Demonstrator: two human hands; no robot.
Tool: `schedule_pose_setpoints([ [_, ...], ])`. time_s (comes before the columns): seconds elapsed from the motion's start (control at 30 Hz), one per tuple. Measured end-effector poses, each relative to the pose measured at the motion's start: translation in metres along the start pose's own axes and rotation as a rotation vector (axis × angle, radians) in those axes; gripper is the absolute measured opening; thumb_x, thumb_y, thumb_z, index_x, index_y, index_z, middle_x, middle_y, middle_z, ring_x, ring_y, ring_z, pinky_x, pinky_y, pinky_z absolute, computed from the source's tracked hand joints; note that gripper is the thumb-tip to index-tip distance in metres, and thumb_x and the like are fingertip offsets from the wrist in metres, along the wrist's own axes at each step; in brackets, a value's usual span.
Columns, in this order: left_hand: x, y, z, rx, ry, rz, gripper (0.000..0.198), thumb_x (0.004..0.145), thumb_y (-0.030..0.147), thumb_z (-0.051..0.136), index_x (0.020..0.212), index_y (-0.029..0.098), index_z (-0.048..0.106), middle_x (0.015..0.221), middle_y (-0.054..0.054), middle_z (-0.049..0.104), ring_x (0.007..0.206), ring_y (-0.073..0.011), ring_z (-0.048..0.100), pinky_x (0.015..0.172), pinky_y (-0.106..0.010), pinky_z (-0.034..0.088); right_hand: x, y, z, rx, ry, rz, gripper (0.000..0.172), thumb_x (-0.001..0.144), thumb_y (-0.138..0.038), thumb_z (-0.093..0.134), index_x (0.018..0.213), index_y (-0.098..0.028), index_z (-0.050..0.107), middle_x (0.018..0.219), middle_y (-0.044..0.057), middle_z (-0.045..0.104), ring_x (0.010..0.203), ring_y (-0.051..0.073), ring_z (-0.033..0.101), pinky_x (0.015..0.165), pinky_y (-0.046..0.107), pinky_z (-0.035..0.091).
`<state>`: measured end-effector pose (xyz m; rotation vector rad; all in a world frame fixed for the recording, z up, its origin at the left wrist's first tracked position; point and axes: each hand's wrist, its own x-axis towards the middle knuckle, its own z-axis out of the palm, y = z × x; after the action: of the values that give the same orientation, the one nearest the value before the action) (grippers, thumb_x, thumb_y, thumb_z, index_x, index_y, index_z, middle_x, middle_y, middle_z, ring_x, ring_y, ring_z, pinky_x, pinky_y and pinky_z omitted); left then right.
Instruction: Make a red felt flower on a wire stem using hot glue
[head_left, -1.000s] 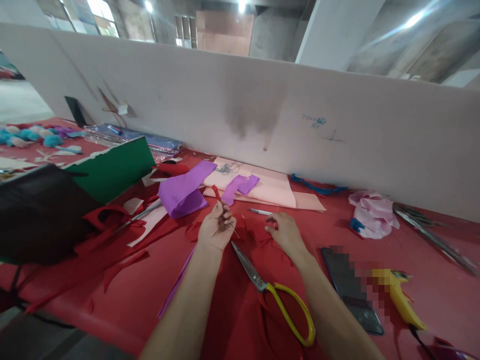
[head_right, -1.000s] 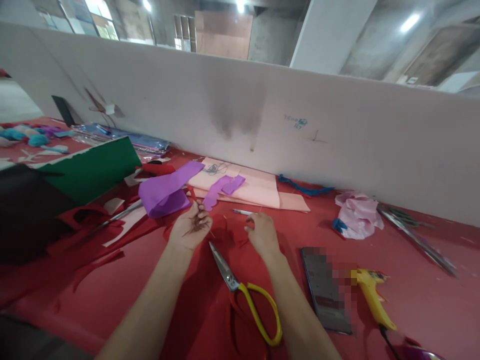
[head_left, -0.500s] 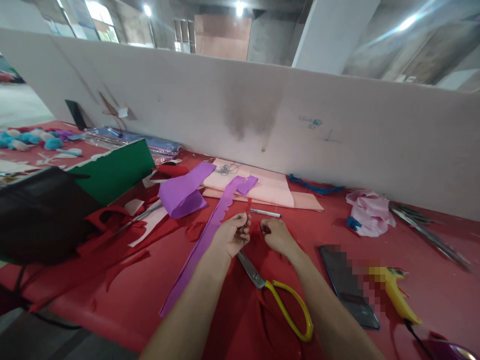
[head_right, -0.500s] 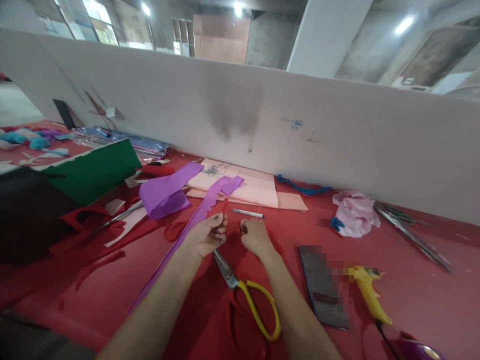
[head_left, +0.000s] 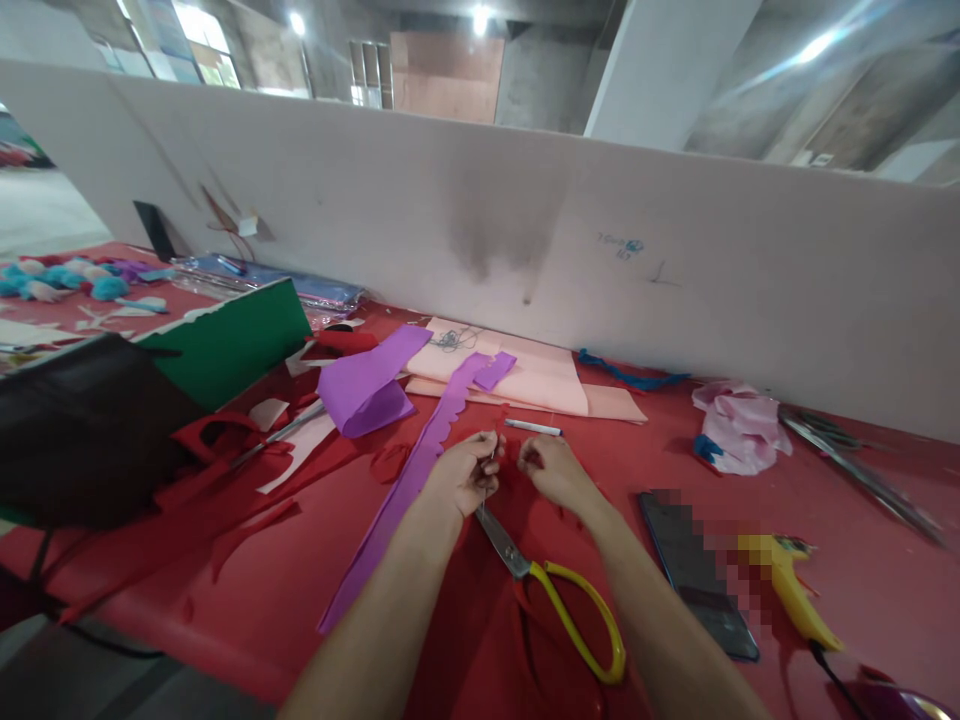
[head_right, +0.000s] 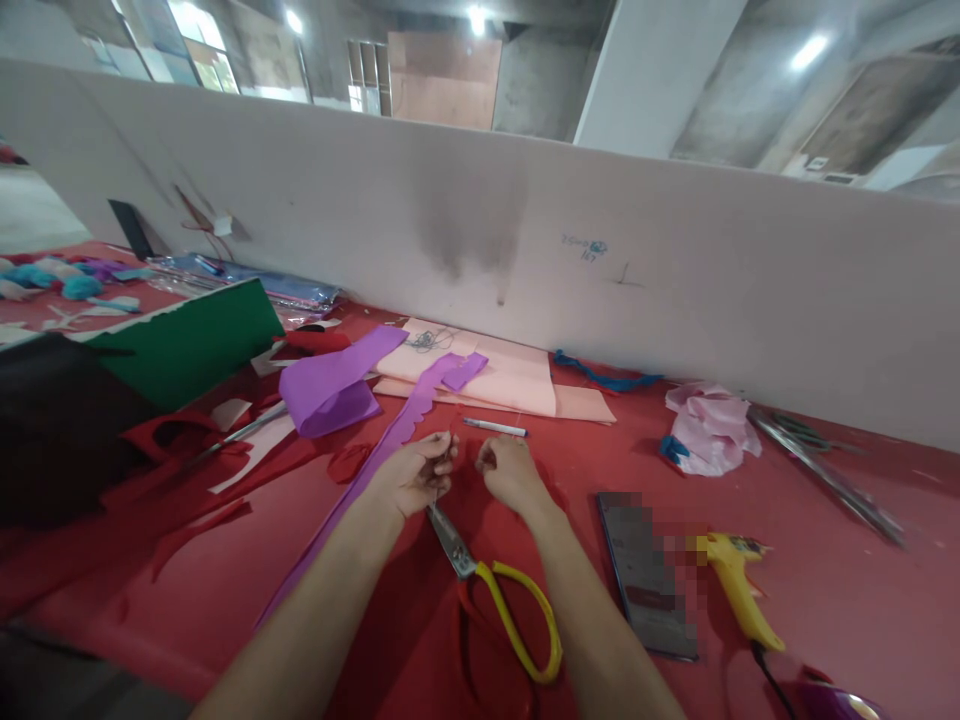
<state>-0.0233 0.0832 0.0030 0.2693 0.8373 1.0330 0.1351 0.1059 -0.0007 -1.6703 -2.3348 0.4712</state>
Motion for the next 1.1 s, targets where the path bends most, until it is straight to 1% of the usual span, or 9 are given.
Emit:
schedule_pose_setpoints([
  [0.13,-0.002,0.0,0.002,0.015,0.018,-0.002,0.009,0.08,0.016,0.055,0.073,0.013,0.055,0.058,0.004,0.047,0.037,-0.0014,0.032,0.035,-0.013,0.017,-0.001,0.001,-0.002,0.07,0.027,-0.019,0.006,0.07,-0.015,0.06,0.069,-0.018,0.065,0.076,0.006,0.065,0.077,0.019,0.056,0.071,0.028,0.037],
  [0.37,-0.002,-0.002,0.006,0.028,0.053,0.022,0.01,0.077,0.02,0.059,0.072,0.015,0.051,0.059,0.005,0.048,0.037,-0.0017,0.031,0.038,-0.015,0.018,-0.004,0.003,-0.006,0.242,0.049,-0.035,0.005,0.071,-0.021,0.056,0.067,-0.019,0.06,0.07,0.002,0.063,0.069,0.017,0.055,0.066,0.027,0.04],
  [0.53,-0.004,-0.003,0.007,0.043,0.042,0.069,0.031,0.065,0.021,0.072,0.063,0.017,0.042,0.05,0.009,0.038,0.037,-0.001,0.026,0.038,-0.015,0.015,-0.007,0.01,-0.01,0.331,0.103,-0.006,0.013,0.075,-0.027,0.05,0.069,-0.018,0.057,0.071,0.003,0.062,0.069,0.017,0.056,0.065,0.027,0.042],
  [0.67,-0.005,-0.006,0.008,0.086,0.039,0.067,0.035,0.055,0.021,0.079,0.064,0.017,0.045,0.047,0.012,0.033,0.036,-0.0009,0.026,0.038,-0.016,0.017,-0.009,0.01,-0.013,0.345,0.127,0.007,0.01,0.072,-0.024,0.052,0.065,-0.019,0.057,0.067,0.002,0.062,0.066,0.017,0.055,0.064,0.028,0.041],
  [0.83,-0.006,-0.014,0.013,0.162,0.045,0.099,0.03,0.051,0.021,0.081,0.069,0.014,0.057,0.047,0.009,0.043,0.035,-0.0003,0.027,0.037,-0.018,0.016,-0.017,-0.005,-0.013,0.336,0.257,0.041,0.005,0.07,-0.021,0.058,0.066,-0.02,0.06,0.073,0.005,0.062,0.077,0.022,0.053,0.075,0.035,0.038],
  [0.93,-0.006,-0.017,0.015,0.183,0.062,0.14,0.028,0.051,0.022,0.08,0.066,0.014,0.058,0.047,0.008,0.047,0.034,-0.001,0.029,0.036,-0.019,0.016,-0.024,-0.016,-0.012,0.383,0.336,0.038,0.006,0.071,-0.019,0.059,0.066,-0.021,0.061,0.076,0.006,0.062,0.086,0.024,0.051,0.084,0.037,0.035],
  [1.0,-0.005,-0.017,0.014,0.183,0.075,0.169,0.028,0.052,0.023,0.08,0.063,0.015,0.055,0.043,0.009,0.042,0.034,-0.0013,0.027,0.037,-0.019,0.016,-0.027,-0.019,-0.011,0.451,0.382,0.05,0.004,0.074,-0.023,0.059,0.072,-0.021,0.062,0.082,0.006,0.063,0.09,0.024,0.052,0.086,0.037,0.036],
  [1.03,-0.004,-0.016,0.013,0.183,0.077,0.178,0.029,0.052,0.024,0.08,0.062,0.016,0.054,0.042,0.01,0.039,0.034,-0.0013,0.026,0.037,-0.019,0.016,-0.029,-0.019,-0.011,0.494,0.406,0.067,0.008,0.075,-0.027,0.06,0.078,-0.021,0.062,0.088,0.007,0.063,0.091,0.024,0.053,0.086,0.037,0.037],
  [1.1,-0.003,-0.014,0.012,0.19,0.067,0.188,0.031,0.052,0.025,0.08,0.062,0.016,0.053,0.041,0.011,0.035,0.034,-0.0011,0.023,0.037,-0.019,0.016,-0.032,-0.018,-0.011,0.578,0.443,0.11,0.025,0.078,-0.037,0.059,0.096,-0.02,0.06,0.1,0.009,0.063,0.091,0.022,0.055,0.081,0.036,0.042],
])
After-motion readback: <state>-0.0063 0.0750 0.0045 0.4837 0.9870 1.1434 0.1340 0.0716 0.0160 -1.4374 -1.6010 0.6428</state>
